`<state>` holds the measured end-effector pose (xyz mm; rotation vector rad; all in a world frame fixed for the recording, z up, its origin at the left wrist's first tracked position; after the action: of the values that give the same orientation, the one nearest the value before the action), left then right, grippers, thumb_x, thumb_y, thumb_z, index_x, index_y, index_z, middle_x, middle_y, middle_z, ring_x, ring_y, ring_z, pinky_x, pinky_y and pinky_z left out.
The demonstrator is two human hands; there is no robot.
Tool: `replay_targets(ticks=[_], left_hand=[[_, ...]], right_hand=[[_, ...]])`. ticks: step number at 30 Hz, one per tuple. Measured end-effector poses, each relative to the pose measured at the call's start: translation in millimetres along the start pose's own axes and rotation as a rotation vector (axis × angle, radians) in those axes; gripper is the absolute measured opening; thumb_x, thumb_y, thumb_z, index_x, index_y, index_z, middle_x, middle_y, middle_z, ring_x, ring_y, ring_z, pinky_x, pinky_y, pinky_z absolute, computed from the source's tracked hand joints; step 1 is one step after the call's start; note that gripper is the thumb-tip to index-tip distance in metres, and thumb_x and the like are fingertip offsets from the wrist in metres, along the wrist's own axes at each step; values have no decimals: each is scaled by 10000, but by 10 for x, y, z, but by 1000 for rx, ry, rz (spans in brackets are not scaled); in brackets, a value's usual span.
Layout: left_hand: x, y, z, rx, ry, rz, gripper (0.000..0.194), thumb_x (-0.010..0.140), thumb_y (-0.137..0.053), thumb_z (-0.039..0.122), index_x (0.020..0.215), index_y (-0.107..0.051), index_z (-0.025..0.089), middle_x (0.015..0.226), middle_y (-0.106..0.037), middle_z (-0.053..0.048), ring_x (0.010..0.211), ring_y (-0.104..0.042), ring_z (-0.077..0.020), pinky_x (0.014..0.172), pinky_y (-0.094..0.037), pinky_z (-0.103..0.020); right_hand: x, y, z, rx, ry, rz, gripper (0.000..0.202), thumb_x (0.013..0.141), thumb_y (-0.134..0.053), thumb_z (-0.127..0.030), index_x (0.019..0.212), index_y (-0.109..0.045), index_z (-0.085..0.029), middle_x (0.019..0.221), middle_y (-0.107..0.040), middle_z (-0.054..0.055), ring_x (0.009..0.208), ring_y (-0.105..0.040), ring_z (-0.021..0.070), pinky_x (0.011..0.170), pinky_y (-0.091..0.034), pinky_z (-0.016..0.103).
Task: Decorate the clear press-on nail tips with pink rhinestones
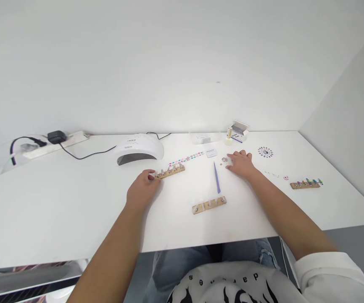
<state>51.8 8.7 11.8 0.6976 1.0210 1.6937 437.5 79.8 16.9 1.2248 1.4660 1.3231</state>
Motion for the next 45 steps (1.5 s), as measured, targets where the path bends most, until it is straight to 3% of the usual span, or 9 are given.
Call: replay_targets(ticks=[5,15,22,27,31,34,36,41,45], left_hand=[[8,-16,4,-5,-18,-14,395,790,-527,407,1162,-532,275,1104,-648,-40,822,-626,-239,672,-425,-342],[43,13,-88,-102,6,57,551,761,-586,453,1265,-500,248,1085,-628,-59,740,-589,-206,625,-443,-332],[-11,308,-192,-319,17,380,686,770,-628,364,1381,-385,168,1328,-434,-157,884,-560,-219,736,-493,-390],[-271,565,214,-415,-265,565,657,729,-663,276,1333,-410,214,1345,-417,-119,988,-535,-225,818,-489,-386],[-365,365,899,-442,-445,230,488,782,-598,345,1244,-489,230,1166,-558,-72,960,-534,-217,811,-476,-352],[-353,-37,1269,-507,-339,-192,376,771,-611,387,1116,-590,240,1139,-589,-49,968,-526,-213,865,-444,-345],[-362,-231,1466,-532,-310,-351,297,767,-616,430,994,-658,244,1069,-629,-46,940,-543,-224,817,-449,-346],[-412,-597,1793,-736,-305,-611,347,750,-599,508,894,-694,207,950,-671,-73,830,-588,-201,694,-477,-318],[-473,-724,1887,-902,-289,-686,287,726,-652,472,763,-676,189,805,-647,-44,679,-545,-141,641,-455,-289]], right_hand=[[60,-33,96,17,10,-19,509,832,-508,-566,1263,-594,-309,1448,-497,37,1265,-338,352,978,-239,531],[84,41,79,70,28,30,326,851,-542,-461,1081,-685,-280,1261,-632,63,1138,-412,316,881,-272,466],[47,104,46,76,82,115,268,899,-496,-360,1010,-704,-233,1180,-676,78,1114,-425,303,896,-244,472],[-21,245,-32,84,175,188,280,923,-474,-366,1023,-700,-234,1175,-681,70,1146,-409,304,916,-220,480],[-157,402,-163,100,277,229,284,935,-485,-395,1046,-691,-234,1177,-684,61,1166,-415,300,946,-211,467],[-298,544,-299,95,367,288,309,945,-480,-429,1084,-681,-239,1177,-686,57,1163,-429,299,961,-214,455],[-384,619,-389,74,422,331,313,959,-459,-417,1097,-678,-242,1165,-688,62,1155,-438,304,953,-212,461],[-498,676,-535,1,503,380,278,969,-453,-368,1095,-666,-241,1162,-686,61,1167,-438,307,949,-187,465],[-512,643,-593,1,533,374,256,971,-449,-334,1083,-662,-245,1175,-680,57,1184,-434,302,973,-180,468]])
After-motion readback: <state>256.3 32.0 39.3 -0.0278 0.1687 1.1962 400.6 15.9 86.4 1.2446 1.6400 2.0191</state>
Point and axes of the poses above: each hand's wrist, its own x-axis towards the middle knuckle, its own y-axis out of the back of the hand, z = x × y, the point moved 9 cm from there along x, towards the middle knuckle
